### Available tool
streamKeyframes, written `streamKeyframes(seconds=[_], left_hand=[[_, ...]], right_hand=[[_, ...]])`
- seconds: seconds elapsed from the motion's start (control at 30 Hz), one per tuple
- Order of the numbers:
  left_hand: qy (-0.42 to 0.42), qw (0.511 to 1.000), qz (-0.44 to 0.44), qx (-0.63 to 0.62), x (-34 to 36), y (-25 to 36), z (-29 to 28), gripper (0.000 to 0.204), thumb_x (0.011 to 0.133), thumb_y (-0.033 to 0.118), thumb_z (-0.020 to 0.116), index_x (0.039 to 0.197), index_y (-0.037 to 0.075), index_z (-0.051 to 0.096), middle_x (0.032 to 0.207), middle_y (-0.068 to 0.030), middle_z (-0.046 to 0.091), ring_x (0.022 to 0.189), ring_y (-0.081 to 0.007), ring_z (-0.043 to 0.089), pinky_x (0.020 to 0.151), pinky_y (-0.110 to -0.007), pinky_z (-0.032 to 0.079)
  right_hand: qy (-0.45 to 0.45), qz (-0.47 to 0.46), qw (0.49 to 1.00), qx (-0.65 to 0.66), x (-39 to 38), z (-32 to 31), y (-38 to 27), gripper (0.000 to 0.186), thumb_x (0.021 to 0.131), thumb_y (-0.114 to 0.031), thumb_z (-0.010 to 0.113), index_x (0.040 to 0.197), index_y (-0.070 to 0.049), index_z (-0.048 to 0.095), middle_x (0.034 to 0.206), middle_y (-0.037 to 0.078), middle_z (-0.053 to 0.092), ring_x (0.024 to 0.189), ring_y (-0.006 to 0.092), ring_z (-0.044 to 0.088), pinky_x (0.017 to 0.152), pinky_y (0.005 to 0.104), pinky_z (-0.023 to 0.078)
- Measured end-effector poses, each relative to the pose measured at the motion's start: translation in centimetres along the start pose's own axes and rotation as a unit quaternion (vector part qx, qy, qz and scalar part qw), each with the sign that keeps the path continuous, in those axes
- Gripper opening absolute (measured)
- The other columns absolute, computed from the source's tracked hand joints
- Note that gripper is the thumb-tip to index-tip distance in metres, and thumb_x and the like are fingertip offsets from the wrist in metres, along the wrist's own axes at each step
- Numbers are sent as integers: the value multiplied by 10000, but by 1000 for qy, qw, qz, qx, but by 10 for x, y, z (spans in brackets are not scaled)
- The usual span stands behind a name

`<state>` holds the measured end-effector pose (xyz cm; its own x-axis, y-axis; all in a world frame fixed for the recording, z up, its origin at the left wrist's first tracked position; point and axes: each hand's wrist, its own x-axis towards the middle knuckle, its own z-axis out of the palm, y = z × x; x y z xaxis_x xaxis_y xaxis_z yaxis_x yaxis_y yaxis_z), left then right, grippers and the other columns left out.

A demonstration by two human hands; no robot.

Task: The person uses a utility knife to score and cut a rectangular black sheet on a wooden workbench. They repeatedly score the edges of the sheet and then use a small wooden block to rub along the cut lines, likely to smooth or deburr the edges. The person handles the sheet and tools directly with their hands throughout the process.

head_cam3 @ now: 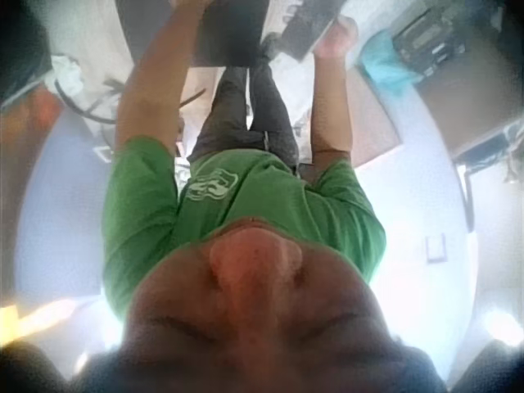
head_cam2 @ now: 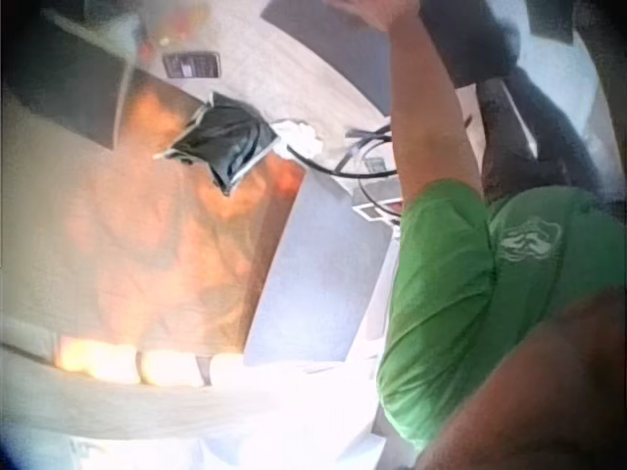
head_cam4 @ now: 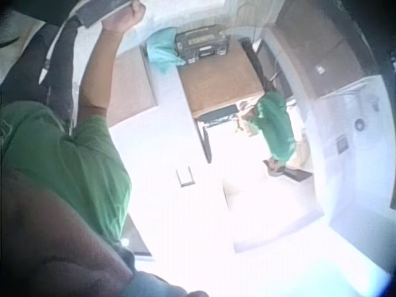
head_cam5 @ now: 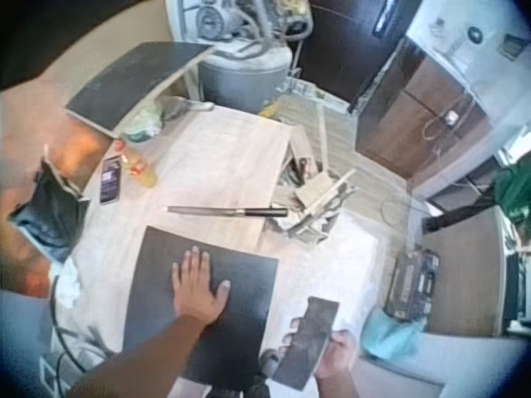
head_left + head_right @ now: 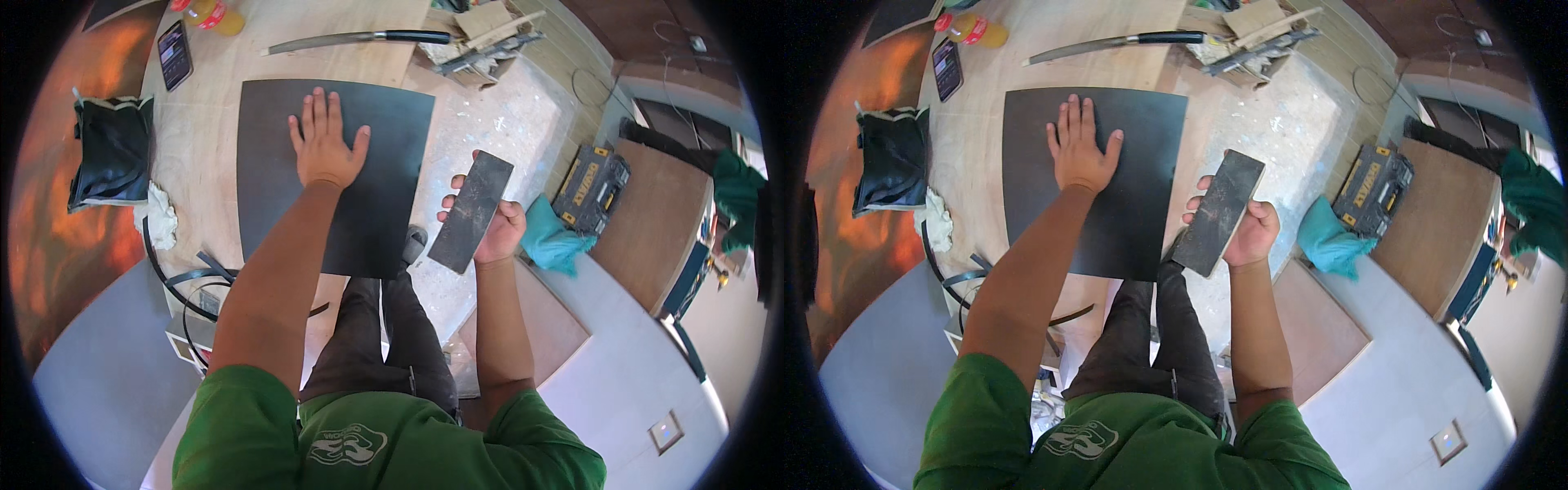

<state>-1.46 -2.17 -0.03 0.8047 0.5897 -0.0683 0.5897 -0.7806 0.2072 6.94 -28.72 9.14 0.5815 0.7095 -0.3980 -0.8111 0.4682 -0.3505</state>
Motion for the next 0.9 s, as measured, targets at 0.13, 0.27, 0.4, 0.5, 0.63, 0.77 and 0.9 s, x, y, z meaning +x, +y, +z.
streamKeyframes(seconds=[0.13,0.27,0.4,0.5,0.63,0.77,0.9], left_hand=[[13,1000,10,20,2,3,5,813,983,593,452,1624,117,295,1711,-101,221,1588,-276,157,1277,-537,75],[39,999,20,32,0,-1,7,796,988,582,472,1613,112,321,1704,-106,241,1583,-287,173,1276,-523,91],[65,996,28,49,3,-2,9,791,987,586,477,1605,111,340,1697,-109,259,1578,-288,192,1273,-529,110],[85,995,40,36,4,-5,17,790,986,602,471,1598,116,357,1690,-106,275,1572,-277,209,1273,-526,117],[104,992,67,29,5,-6,18,767,988,616,450,1593,152,369,1690,-82,282,1567,-257,223,1275,-516,120],[75,969,237,-13,3,-6,7,729,976,577,535,1582,196,399,1676,-70,318,1553,-263,263,1270,-512,141],[35,935,353,10,0,-1,-8,704,942,515,618,1536,172,454,1623,-101,387,1517,-296,324,1246,-519,198]], right_hand=[[-13,-2,999,37,-22,-10,2,747,1022,-569,470,1588,-112,297,1200,224,612,998,378,672,866,509,566],[42,24,998,-38,-42,-34,8,711,1058,-627,374,1530,-96,384,1121,193,651,970,327,685,846,470,565],[174,-5,969,-175,-55,-65,37,580,1048,-494,548,1350,2,535,1060,129,665,967,229,677,865,379,550],[226,-14,915,-334,-60,-89,82,449,1054,-362,557,1365,-38,538,1097,94,650,1044,205,643,888,354,537],[218,-56,871,-437,-83,-106,143,508,1034,-270,585,1434,33,502,1224,167,607,1127,237,589,1004,369,473],[179,-110,824,-525,-130,-101,187,570,1053,-340,552,1454,58,479,1253,206,587,1171,305,577,1050,401,437],[168,-83,846,-499,-127,-94,199,545,1061,-368,541,1348,95,517,1164,215,606,1099,336,595,980,432,455]])
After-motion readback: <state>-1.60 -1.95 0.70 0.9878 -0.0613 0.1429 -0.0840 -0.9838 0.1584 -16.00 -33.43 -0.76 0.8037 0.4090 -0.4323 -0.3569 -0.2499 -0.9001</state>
